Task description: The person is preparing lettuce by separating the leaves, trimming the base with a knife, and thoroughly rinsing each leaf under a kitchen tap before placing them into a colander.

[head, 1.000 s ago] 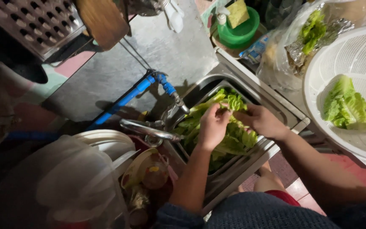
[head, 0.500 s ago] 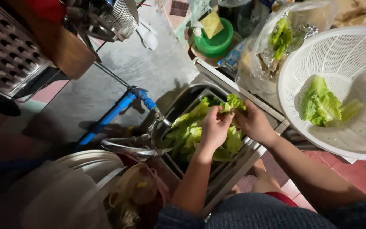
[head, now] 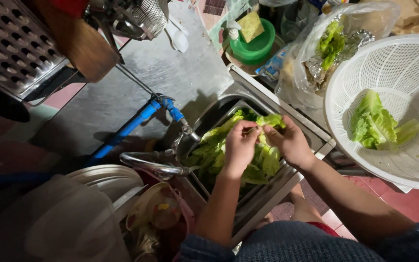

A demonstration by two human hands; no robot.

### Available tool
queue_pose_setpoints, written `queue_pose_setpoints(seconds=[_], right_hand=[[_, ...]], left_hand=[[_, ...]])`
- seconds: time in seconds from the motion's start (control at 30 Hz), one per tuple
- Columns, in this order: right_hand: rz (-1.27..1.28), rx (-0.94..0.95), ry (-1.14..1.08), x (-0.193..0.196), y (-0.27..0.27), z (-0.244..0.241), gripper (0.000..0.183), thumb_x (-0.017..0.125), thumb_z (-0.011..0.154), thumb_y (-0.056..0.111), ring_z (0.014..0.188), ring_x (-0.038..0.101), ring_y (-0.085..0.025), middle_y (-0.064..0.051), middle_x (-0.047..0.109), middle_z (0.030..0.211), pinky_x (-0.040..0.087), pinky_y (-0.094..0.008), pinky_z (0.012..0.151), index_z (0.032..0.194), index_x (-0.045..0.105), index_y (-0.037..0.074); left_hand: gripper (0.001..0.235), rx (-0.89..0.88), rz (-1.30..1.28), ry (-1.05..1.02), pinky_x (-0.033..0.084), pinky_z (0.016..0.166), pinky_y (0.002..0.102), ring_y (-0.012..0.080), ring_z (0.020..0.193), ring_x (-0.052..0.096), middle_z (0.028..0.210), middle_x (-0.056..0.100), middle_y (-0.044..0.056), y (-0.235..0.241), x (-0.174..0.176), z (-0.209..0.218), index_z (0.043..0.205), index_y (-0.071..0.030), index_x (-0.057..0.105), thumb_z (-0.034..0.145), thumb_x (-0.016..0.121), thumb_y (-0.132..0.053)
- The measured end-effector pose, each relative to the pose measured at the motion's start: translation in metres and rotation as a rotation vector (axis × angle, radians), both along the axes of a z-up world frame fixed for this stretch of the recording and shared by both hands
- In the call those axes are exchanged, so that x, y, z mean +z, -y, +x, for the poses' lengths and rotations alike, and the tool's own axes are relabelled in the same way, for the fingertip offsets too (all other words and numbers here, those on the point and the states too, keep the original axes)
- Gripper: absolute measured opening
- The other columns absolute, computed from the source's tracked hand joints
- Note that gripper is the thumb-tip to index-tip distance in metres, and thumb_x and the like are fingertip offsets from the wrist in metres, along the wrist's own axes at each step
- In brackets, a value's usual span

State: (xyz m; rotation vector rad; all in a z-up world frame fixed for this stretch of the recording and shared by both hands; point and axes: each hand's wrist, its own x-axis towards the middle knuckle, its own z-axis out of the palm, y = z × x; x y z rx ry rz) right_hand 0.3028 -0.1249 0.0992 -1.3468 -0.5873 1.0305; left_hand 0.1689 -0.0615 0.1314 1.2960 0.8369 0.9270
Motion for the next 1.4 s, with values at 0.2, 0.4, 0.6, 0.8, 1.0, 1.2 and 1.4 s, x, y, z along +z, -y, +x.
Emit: queue_pose_setpoints(seconds=[0.2,0.4,0.6,0.8,1.0,1.2,1.4], right_hand=[[0.003,-0.092,0.000,0.020,0.001,-0.019,0.023,0.075,0.100,0.018,0.072,0.055,-0.013,-0.005,0.059,0.080,0.050,-0.027,0.069,0.107,0.061,0.001],[0.150,-0.110,0.071,0.000,-0.008,-0.027,0.016,0.073,0.101,0.013,0.059,0.057,-0.014,-0.008,0.058,0.063,0.051,-0.026,0.060,0.104,0.062,0.002],[0.148,-0.193,0.151,0.020,-0.013,-0.020,0.019,0.071,0.104,0.019,0.072,0.059,-0.013,-0.009,0.065,0.078,0.052,-0.028,0.067,0.111,0.061,0.005],[0.137,-0.235,0.056,0.022,-0.019,-0.014,0.028,0.076,0.102,0.023,0.079,0.059,-0.010,-0.009,0.069,0.087,0.052,-0.025,0.071,0.111,0.058,0.004],[0.137,-0.228,0.028,0.039,-0.019,-0.037,0.021,0.078,0.098,0.014,0.080,0.063,-0.013,-0.009,0.071,0.088,0.052,-0.027,0.072,0.109,0.061,0.006],[0.156,-0.284,-0.135,0.032,-0.022,-0.030,0.023,0.077,0.096,0.012,0.082,0.067,-0.015,-0.010,0.069,0.092,0.057,-0.029,0.074,0.111,0.061,0.006],[0.194,-0.349,-0.258,-0.002,-0.022,0.013,0.018,0.074,0.100,0.009,0.078,0.068,-0.012,-0.009,0.068,0.091,0.056,-0.024,0.066,0.111,0.060,0.009]], left_hand=[[0.014,0.103,0.778,-0.352,0.059,0.068,0.036,0.0286,0.083,0.070,0.088,0.067,0.007,-0.004,-0.027,0.002,0.096,-0.009,0.069,0.087,0.069,0.003],[0.009,0.087,-0.162,0.156,0.059,0.064,0.023,0.0118,0.074,0.063,0.095,0.064,0.010,0.002,-0.023,-0.006,0.101,-0.002,0.067,0.094,0.073,-0.002],[0.010,0.099,0.068,-0.090,0.056,0.056,0.027,0.0149,0.064,0.064,0.094,0.069,0.016,0.010,0.013,-0.023,0.103,-0.003,0.068,0.096,0.065,0.003],[0.019,0.127,-0.004,-0.053,0.062,0.073,0.034,0.0209,0.083,0.069,0.110,0.066,0.019,0.012,-0.006,-0.034,0.113,-0.002,0.065,0.106,0.062,-0.019],[0.033,0.034,0.242,-0.201,0.063,0.068,0.040,0.0351,0.086,0.075,0.107,0.066,0.022,0.012,-0.002,-0.016,0.115,-0.001,0.065,0.093,0.079,-0.021],[0.011,0.041,0.212,-0.171,0.062,0.064,0.034,0.0285,0.081,0.072,0.098,0.070,0.019,0.009,-0.005,-0.022,0.105,-0.004,0.069,0.095,0.071,-0.009],[0.016,0.108,-0.109,0.132,0.063,0.078,0.031,0.0215,0.091,0.067,0.108,0.065,0.021,-0.014,-0.042,-0.022,0.111,0.000,0.065,0.100,0.069,-0.011]])
